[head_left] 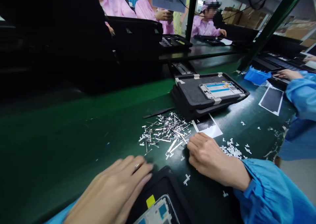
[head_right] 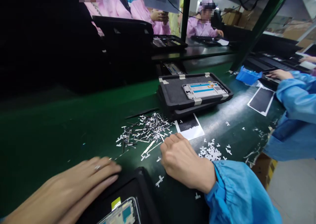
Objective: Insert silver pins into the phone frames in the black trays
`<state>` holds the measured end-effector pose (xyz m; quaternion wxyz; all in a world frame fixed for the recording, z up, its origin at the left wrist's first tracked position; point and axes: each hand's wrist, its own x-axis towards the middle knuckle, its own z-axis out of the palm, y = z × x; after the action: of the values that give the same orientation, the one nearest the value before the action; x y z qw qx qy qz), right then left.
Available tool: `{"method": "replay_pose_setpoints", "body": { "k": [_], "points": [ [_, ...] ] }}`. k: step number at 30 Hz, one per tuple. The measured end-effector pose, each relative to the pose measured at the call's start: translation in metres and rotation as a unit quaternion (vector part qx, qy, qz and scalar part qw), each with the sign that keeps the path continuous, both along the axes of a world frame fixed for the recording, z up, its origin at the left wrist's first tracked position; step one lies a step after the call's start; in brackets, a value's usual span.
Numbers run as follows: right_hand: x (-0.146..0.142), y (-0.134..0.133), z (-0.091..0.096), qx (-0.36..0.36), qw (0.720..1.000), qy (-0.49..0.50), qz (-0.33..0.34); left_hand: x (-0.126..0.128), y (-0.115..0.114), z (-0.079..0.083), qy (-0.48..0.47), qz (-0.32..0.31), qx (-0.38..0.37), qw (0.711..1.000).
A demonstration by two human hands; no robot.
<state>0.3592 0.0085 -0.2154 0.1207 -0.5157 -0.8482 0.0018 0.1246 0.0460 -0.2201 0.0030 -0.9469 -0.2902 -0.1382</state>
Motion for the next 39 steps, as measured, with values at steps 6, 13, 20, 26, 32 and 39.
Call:
{"method": "replay_pose_setpoints", "body": {
  "k": [6, 13, 20, 26, 32, 39],
  "points": [
    [0.008, 0.003, -0.008, 0.032, 0.987, 0.155, -0.035, 0.055, 0.048, -0.011, 0.019, 0.029, -0.028, 0.999],
    [0.0, 0.0, 0.002, -0.063, 0.948, 0.308, -0.048, 0.044, 0.054, -0.005, -0.07, 0.081, -0.077, 0.991],
    [-0.025, -0.009, 0.015, -0.148, 0.874, 0.461, -0.038, 0.056, 0.003, 0.04, -0.275, 0.109, -0.365, 0.883],
    [-0.034, -0.013, 0.015, -0.154, 0.847, 0.506, -0.048, 0.053, -0.005, 0.043, -0.292, 0.143, -0.431, 0.842],
    [-0.033, -0.015, 0.022, -0.185, 0.811, 0.554, -0.028, 0.04, -0.015, 0.039, -0.221, 0.073, -0.354, 0.906],
    [-0.036, -0.017, 0.02, -0.329, 0.682, 0.654, 0.001, 0.031, -0.024, 0.041, -0.232, 0.03, -0.306, 0.923]
  ]
}}
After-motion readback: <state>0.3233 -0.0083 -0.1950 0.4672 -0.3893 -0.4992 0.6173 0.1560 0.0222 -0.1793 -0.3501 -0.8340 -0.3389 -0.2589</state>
